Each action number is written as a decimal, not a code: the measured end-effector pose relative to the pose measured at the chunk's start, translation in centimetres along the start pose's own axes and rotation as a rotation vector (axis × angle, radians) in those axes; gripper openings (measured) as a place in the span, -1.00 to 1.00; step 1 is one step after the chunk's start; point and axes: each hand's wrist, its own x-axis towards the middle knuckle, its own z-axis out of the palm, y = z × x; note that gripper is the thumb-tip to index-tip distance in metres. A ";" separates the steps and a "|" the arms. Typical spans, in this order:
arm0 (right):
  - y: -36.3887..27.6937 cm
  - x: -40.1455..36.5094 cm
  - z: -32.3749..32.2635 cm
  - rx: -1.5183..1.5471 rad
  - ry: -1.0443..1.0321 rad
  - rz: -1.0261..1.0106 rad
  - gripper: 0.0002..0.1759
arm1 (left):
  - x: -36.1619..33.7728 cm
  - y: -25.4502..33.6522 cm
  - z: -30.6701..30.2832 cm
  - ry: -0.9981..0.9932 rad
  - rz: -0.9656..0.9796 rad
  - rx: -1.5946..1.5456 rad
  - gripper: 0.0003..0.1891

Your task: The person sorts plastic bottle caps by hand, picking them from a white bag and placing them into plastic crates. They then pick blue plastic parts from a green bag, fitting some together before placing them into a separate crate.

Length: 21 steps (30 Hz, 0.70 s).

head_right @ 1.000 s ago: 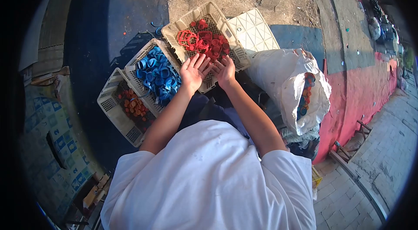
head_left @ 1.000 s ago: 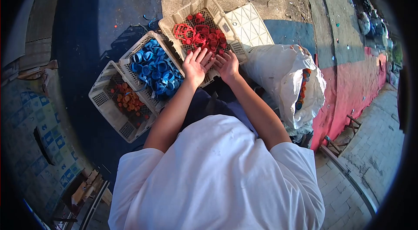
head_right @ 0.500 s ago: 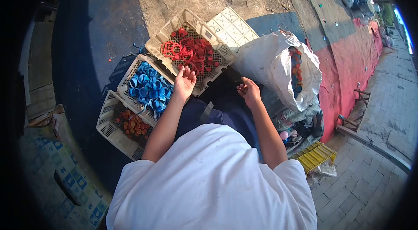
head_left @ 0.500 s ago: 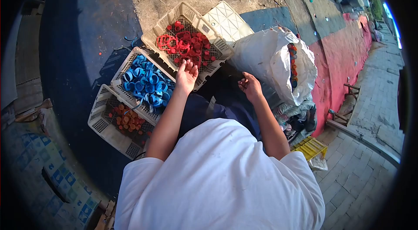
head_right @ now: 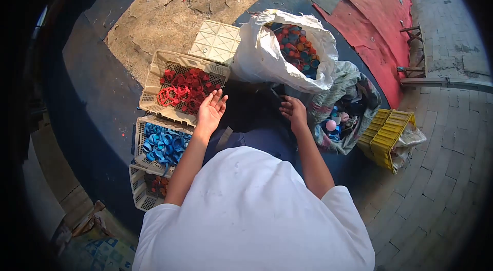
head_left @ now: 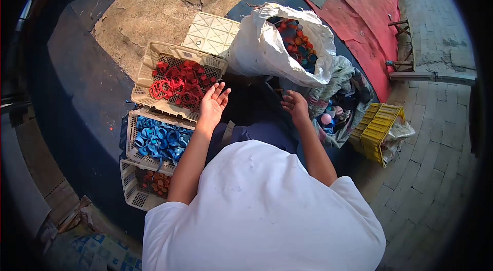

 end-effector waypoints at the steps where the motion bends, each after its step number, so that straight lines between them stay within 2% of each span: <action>1: -0.3 0.4 0.1 -0.017 -0.017 -0.035 -0.64 | 0.1 -0.2 0.9 0.000 -0.006 0.030 -0.81; 6: -4.0 1.9 -0.6 -0.093 -0.144 -0.264 -0.73 | 1.6 -1.8 5.9 -0.003 -0.023 0.124 -0.78; 10: -7.8 2.5 -2.2 -0.084 -0.251 -0.546 -0.78 | 2.8 -3.2 10.3 0.004 -0.043 0.140 -0.76; 15: -12.7 3.4 -5.3 -0.148 -0.197 -0.612 -0.80 | 4.0 -4.6 16.1 0.008 0.020 0.245 -0.67; 21: -16.7 5.5 -6.5 -0.334 -0.172 -0.727 -0.80 | 4.6 -5.8 19.1 0.023 0.059 0.224 -0.66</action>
